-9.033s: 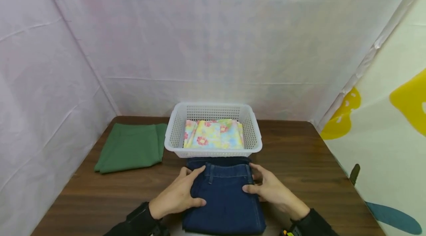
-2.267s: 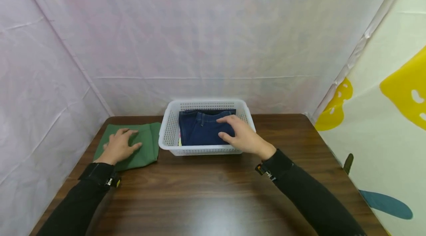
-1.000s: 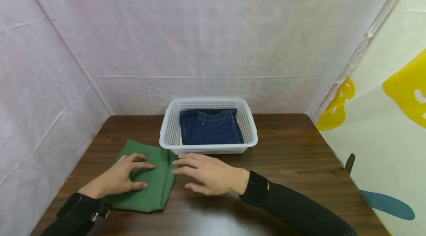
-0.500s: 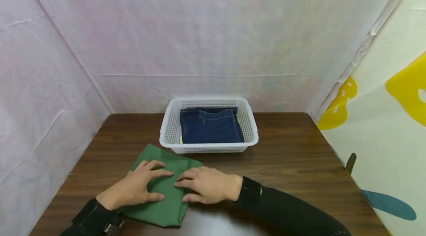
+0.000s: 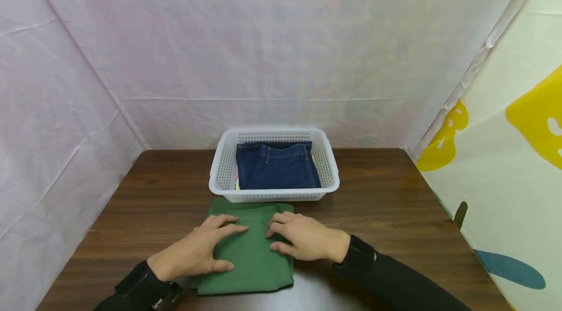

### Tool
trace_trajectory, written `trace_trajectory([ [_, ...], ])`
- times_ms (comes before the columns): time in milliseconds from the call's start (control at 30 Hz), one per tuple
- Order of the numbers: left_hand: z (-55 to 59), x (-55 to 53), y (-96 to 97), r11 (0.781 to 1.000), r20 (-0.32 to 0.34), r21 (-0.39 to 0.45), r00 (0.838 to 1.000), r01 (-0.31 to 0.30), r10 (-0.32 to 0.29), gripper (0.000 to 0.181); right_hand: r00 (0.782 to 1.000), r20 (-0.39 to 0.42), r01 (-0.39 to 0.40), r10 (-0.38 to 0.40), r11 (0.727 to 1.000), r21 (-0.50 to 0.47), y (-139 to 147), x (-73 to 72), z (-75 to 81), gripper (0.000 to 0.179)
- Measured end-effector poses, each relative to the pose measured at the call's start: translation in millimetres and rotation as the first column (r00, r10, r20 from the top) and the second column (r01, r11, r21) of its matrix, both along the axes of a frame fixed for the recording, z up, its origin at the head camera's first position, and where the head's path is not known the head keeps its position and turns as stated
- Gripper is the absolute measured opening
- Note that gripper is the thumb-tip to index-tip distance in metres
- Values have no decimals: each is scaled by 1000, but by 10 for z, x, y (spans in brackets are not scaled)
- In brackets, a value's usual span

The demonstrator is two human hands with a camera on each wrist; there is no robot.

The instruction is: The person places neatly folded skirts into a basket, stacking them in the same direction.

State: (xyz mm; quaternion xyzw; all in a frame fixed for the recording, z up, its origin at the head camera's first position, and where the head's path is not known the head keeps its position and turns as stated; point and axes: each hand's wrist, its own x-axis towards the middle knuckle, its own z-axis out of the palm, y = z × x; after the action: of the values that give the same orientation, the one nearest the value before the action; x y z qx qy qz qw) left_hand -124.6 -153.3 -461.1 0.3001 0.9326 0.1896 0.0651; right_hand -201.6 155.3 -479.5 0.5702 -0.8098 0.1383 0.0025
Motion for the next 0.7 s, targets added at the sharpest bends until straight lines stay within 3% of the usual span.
trace_trajectory([
  [400, -74, -58, 269, 998, -35, -46, 998, 44, -46, 73, 994, 57, 92, -89, 994, -55, 463, -37, -5, 15],
  [700, -106, -149, 573, 996, -15, -31, 996, 87, -87, 73, 983, 60, 178, -174, 982, -71, 779, -53, -49, 16],
])
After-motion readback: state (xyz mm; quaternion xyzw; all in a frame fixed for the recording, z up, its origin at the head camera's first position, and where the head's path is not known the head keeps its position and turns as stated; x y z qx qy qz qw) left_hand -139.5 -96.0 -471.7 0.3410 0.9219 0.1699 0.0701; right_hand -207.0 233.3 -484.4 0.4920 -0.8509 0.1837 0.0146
